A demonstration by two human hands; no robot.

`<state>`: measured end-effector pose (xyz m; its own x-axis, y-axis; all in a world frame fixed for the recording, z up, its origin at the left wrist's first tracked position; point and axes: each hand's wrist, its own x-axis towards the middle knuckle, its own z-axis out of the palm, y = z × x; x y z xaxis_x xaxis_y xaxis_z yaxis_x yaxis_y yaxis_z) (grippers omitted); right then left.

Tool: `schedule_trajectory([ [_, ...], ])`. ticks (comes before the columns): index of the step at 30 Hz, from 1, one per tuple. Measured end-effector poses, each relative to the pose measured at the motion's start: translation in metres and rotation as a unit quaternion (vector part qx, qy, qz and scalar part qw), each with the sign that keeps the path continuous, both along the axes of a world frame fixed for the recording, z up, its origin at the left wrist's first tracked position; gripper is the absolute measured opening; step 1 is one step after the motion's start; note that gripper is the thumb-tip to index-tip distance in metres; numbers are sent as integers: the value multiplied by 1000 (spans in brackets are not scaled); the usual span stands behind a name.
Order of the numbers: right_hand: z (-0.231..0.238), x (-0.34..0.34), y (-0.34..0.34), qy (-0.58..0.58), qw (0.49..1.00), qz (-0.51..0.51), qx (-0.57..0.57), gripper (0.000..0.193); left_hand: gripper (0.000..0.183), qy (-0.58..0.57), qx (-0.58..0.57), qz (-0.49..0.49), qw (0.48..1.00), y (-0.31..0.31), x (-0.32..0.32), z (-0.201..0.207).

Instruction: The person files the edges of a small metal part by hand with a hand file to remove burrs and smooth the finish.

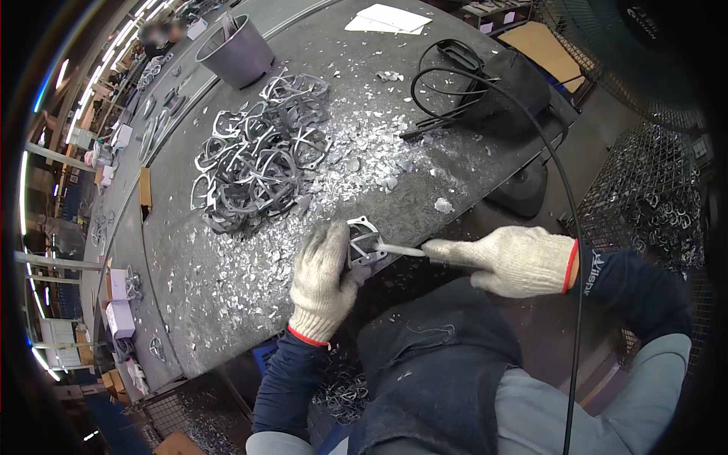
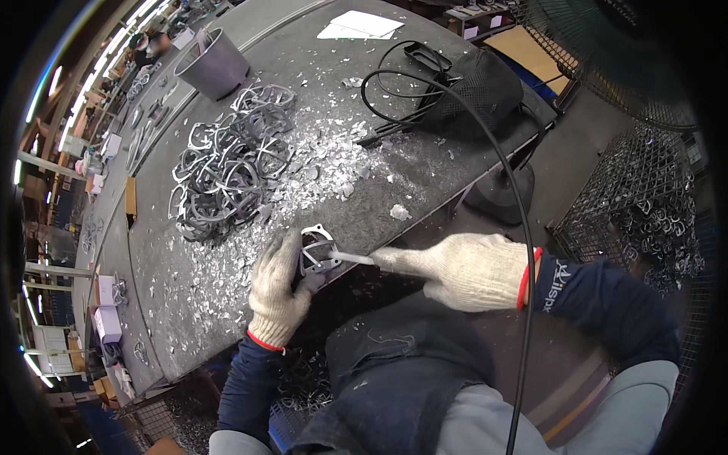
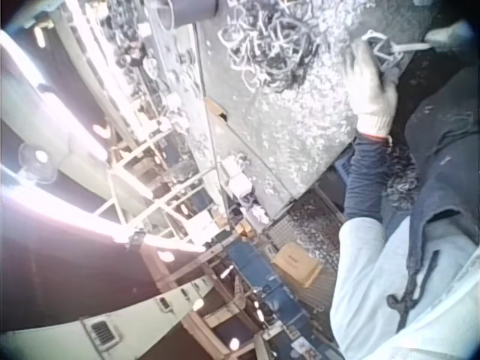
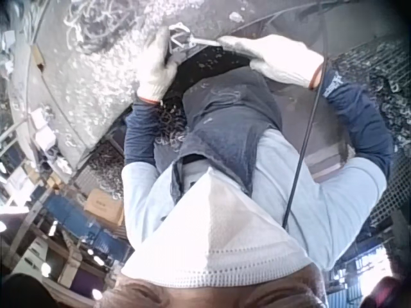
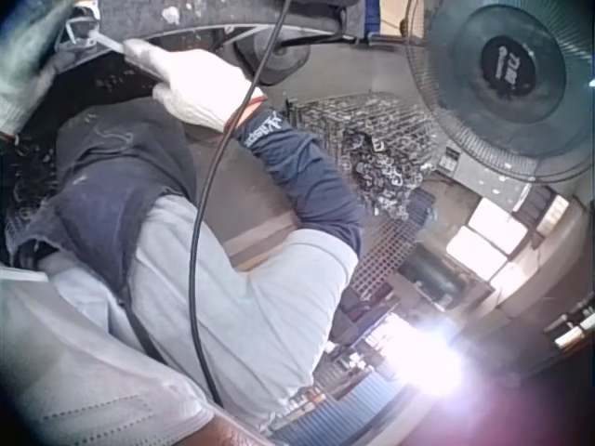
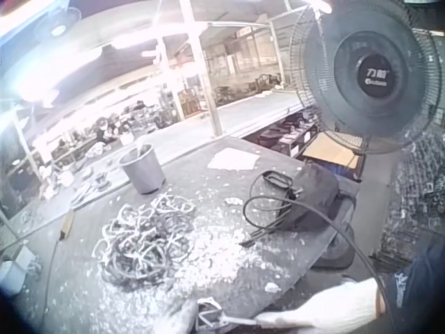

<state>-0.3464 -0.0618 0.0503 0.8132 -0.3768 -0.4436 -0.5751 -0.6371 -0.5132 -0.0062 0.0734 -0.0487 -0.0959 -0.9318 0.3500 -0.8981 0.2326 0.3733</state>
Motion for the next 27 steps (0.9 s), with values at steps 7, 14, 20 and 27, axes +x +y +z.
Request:
schedule_trajectory([
  [7,-15,-8,3,71,996,-42,39,85,89,-18,71,-86,994,-30,15,29],
  [14,-32,-36,14,-141,979,-66,134,83,94,-79,118,43,989,-19,-22,52],
  [20,-28,-35,-3,-137,983,-73,96,84,81,-50,45,43,997,-21,-31,26],
  [27,-26,-10,-47,-46,971,73,-223,78,77,-22,64,-21,997,-31,-20,31],
])
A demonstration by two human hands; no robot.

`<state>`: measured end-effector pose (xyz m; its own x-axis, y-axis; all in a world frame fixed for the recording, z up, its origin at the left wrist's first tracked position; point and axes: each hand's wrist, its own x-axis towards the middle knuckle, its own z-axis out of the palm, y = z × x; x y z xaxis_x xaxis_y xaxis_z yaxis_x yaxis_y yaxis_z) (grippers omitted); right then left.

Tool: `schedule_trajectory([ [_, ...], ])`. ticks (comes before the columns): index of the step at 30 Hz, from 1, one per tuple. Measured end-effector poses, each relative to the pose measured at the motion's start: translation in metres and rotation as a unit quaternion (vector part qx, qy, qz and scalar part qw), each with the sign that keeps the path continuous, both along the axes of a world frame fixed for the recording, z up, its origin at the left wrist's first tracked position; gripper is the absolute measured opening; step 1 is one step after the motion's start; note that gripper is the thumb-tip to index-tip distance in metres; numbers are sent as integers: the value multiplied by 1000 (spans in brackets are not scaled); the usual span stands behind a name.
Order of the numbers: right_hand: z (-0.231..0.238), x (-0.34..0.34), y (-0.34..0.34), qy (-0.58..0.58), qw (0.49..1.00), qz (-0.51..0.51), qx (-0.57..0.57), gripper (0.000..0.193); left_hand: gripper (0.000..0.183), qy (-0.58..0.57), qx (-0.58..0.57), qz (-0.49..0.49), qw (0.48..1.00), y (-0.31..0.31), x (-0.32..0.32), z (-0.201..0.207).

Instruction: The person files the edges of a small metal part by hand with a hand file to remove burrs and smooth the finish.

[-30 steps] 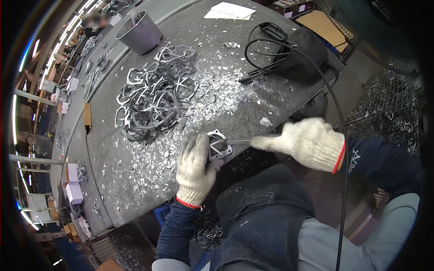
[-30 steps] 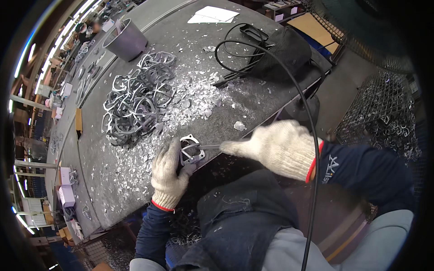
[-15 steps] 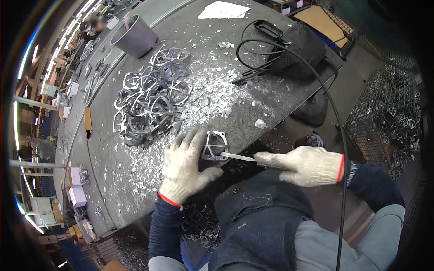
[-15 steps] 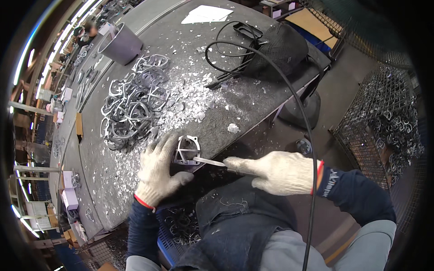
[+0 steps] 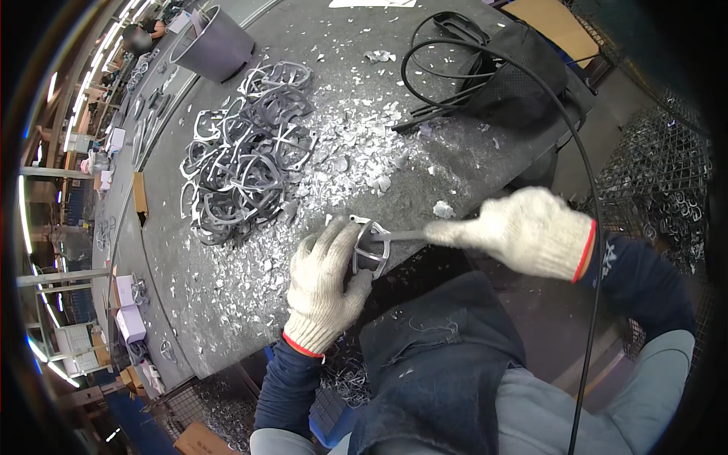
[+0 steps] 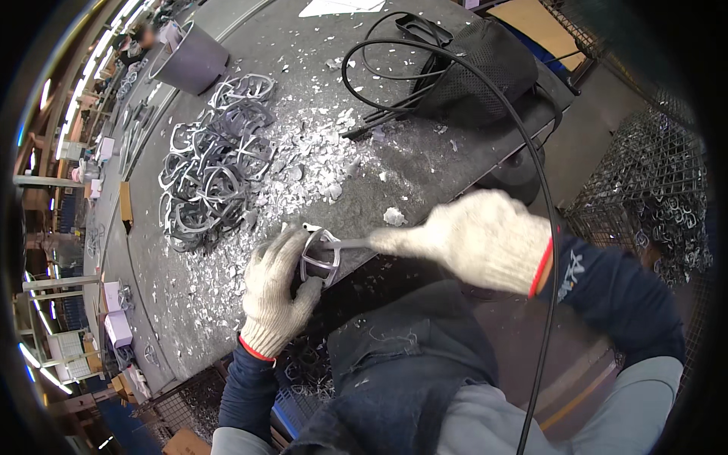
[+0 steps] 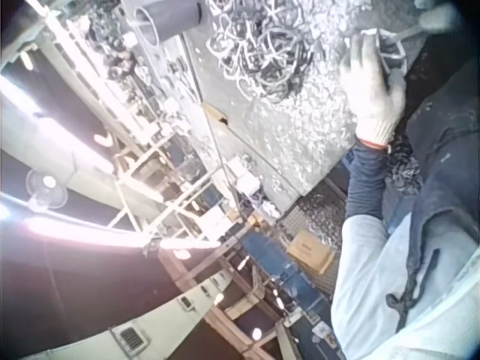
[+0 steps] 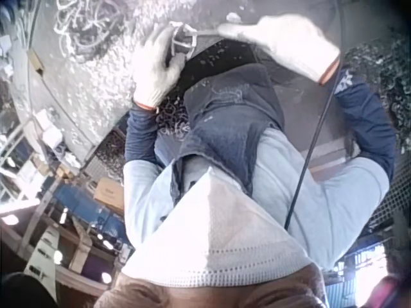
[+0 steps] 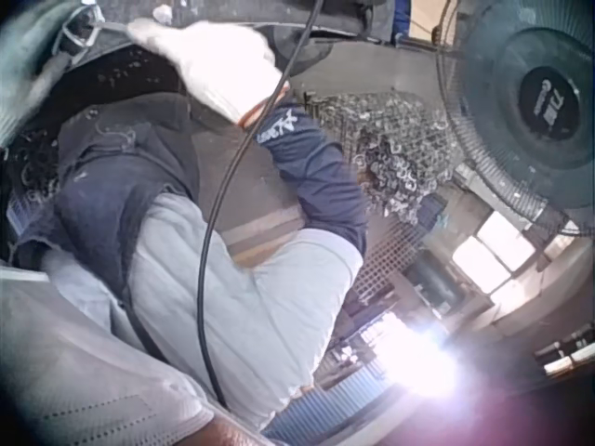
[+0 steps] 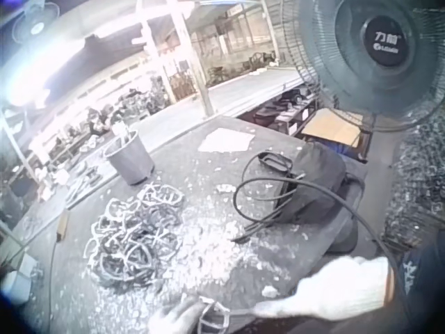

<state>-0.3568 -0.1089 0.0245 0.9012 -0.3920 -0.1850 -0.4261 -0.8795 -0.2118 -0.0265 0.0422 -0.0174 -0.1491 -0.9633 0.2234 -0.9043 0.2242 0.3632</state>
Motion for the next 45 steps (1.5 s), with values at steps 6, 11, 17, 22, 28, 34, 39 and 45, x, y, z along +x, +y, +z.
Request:
schedule_trajectory([
  [6,25,19,-38,99,991,35,-85,61,76,5,18,-9,1000,-4,2,5],
  [11,36,13,-33,98,983,-24,155,70,80,3,39,-33,999,-5,2,6],
  [17,20,4,-28,24,999,27,23,77,86,-34,63,-31,997,-2,5,9],
  [22,10,-10,6,42,982,-38,179,76,89,-26,16,-32,999,6,-1,5],
  [28,2,-26,50,39,747,-214,628,93,90,-14,-32,-64,997,11,-8,-2],
  [34,17,-16,67,-15,535,-262,803,100,86,-56,-23,-77,995,19,-17,-4],
  [39,29,-14,69,-30,499,-262,826,99,86,-44,-53,-47,996,22,-20,-9],
  [45,34,-11,72,-73,866,-140,474,95,87,-29,-32,-56,997,20,-16,-9],
])
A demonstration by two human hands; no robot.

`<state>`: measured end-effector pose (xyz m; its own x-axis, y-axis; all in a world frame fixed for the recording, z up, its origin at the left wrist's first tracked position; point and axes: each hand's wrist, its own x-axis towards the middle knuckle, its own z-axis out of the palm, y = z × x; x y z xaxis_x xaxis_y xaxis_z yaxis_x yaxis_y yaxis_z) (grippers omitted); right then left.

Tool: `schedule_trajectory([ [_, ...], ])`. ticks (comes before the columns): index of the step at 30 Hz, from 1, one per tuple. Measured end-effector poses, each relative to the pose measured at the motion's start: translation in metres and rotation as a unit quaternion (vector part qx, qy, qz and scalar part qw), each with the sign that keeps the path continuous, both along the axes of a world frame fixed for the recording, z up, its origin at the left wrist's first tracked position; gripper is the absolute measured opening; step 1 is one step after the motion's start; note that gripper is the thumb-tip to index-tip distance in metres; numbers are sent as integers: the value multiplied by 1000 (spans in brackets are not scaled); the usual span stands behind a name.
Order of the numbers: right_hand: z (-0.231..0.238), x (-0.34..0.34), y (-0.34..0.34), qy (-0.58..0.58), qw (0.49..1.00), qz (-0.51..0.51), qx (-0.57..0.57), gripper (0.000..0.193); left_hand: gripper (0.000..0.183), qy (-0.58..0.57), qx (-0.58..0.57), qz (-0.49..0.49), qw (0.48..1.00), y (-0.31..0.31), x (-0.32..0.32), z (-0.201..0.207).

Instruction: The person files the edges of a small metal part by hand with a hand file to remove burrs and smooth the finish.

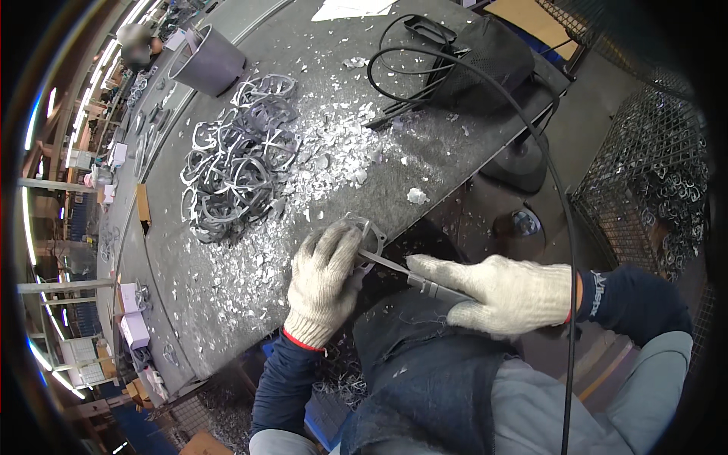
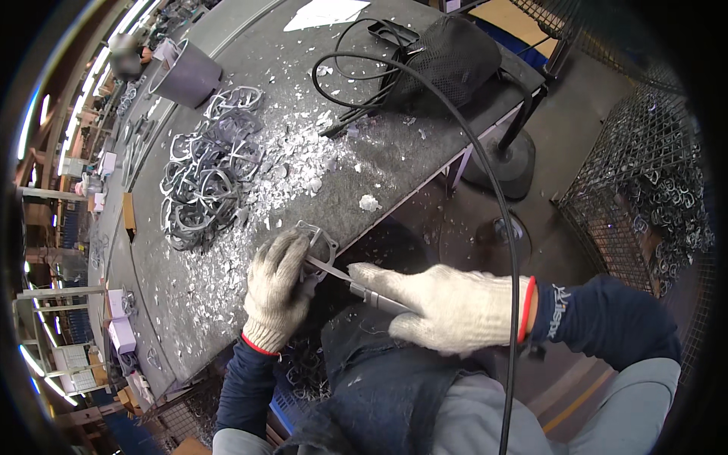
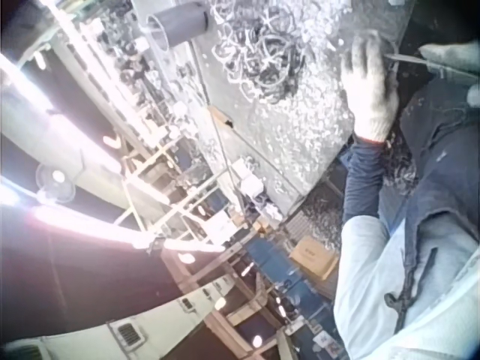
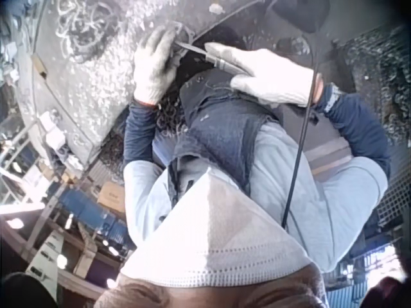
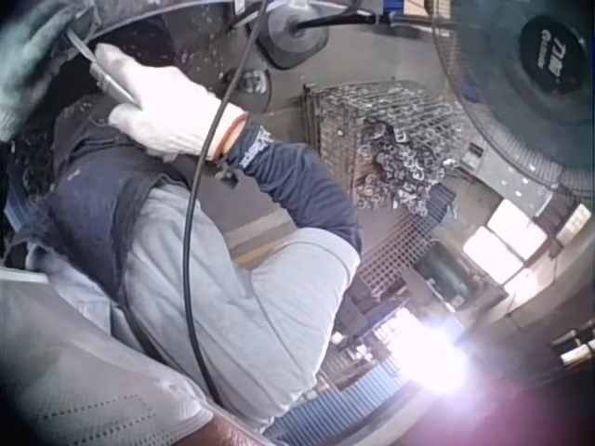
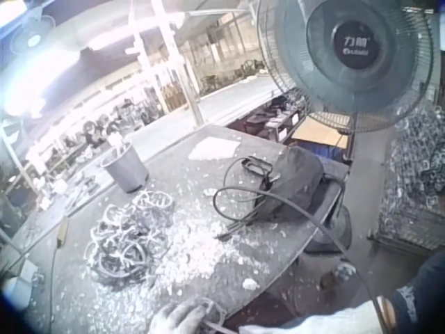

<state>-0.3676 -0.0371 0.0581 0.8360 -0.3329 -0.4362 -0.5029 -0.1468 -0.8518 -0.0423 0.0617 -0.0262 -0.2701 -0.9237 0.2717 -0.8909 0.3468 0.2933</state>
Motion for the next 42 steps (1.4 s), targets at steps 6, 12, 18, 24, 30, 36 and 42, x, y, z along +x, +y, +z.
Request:
schedule_trajectory([
  [6,3,-2,-5,65,788,99,-604,55,89,-6,25,11,1000,-2,-1,7],
  [12,-1,0,-55,-5,702,127,-701,55,86,3,39,17,999,-6,0,12],
  [18,2,-2,-53,77,753,152,-635,53,81,13,51,11,999,-7,1,17],
  [24,9,20,-64,-37,745,140,-651,29,71,37,167,-9,985,-28,11,46],
  [30,14,11,-84,5,730,171,-661,34,67,67,193,-68,977,-48,24,66],
  [36,-6,2,-69,144,783,207,-568,65,71,43,212,-80,973,-46,30,66],
  [42,-18,2,-71,57,773,161,-612,64,74,54,201,-77,975,-43,35,60],
])
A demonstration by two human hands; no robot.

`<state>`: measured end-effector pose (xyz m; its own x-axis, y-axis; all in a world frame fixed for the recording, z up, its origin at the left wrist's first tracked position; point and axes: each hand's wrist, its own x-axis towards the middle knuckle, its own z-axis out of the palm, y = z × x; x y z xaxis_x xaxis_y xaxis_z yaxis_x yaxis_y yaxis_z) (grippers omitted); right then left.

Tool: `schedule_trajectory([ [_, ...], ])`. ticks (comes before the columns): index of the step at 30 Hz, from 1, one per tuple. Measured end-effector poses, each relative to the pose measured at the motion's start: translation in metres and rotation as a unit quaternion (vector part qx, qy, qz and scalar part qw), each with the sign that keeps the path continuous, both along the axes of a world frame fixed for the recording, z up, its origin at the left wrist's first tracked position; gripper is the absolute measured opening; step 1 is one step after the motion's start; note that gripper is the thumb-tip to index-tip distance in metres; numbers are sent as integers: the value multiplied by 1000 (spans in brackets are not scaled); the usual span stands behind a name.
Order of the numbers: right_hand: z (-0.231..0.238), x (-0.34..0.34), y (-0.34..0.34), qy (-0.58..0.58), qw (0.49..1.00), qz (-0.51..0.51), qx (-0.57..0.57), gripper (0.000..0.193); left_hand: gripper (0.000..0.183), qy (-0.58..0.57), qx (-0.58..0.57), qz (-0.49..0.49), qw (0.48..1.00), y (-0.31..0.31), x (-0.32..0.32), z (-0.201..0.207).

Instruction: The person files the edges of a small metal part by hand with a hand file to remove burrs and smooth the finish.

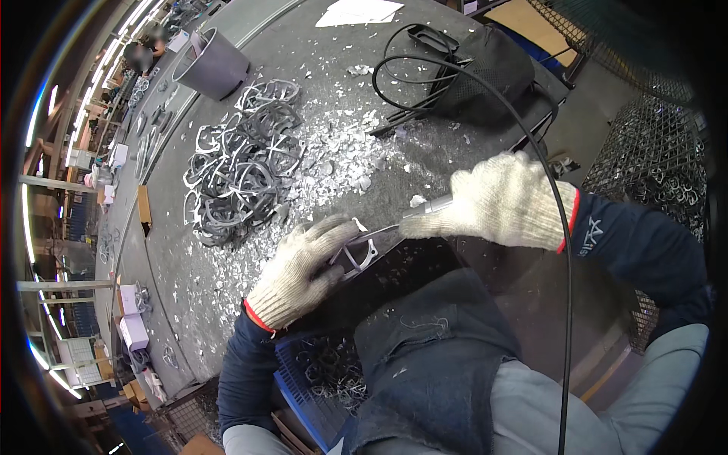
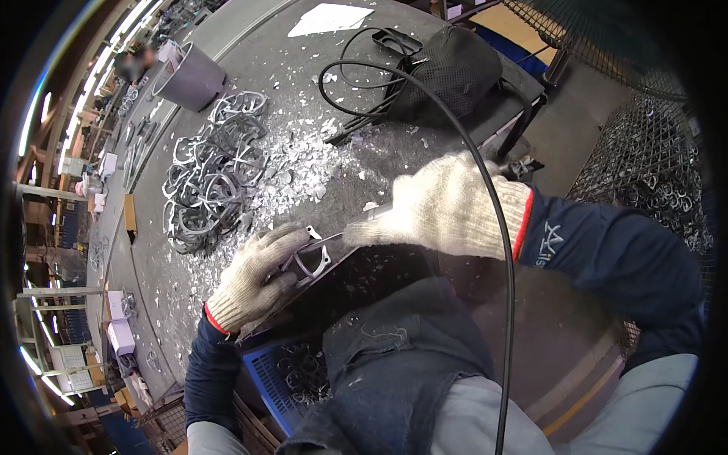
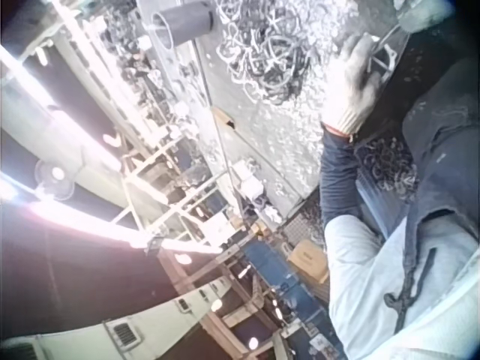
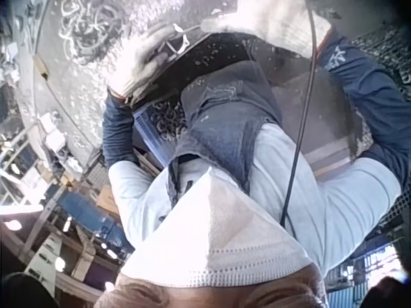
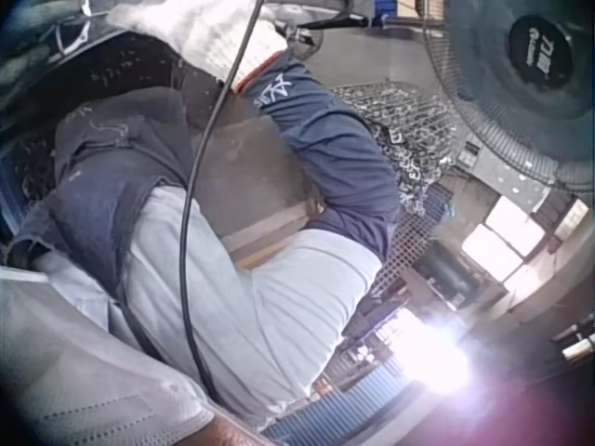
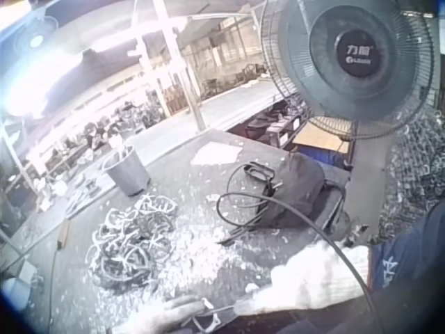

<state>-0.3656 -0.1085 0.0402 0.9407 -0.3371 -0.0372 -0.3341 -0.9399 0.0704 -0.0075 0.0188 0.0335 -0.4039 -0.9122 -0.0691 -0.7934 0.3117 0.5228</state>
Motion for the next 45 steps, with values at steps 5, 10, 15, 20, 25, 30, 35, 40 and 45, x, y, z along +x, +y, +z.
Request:
schedule_trajectory([
  [5,-9,-6,13,32,967,-70,242,75,77,-37,-28,15,999,11,-2,-6],
  [10,-15,-8,35,14,833,-122,540,83,78,-46,-53,20,997,16,-3,-15],
  [15,-15,-8,33,-32,963,-67,260,69,81,-57,-55,18,997,19,-1,-21],
  [20,-16,-5,43,-2,946,-131,297,76,85,-52,-105,37,992,24,-2,-32],
  [25,-28,4,93,11,837,-177,518,85,84,-32,-152,56,986,26,-5,-45],
  [30,-36,5,106,-87,820,-172,538,92,84,-72,-165,79,981,31,-10,-46],
  [35,-21,10,98,-71,402,-269,872,95,82,-81,-189,111,972,35,-18,-53],
  [40,8,14,80,-83,350,-272,892,95,82,-107,-204,114,966,38,-19,-57],
  [45,11,15,73,-105,409,-280,862,94,85,-120,-210,103,965,30,-20,-49],
])
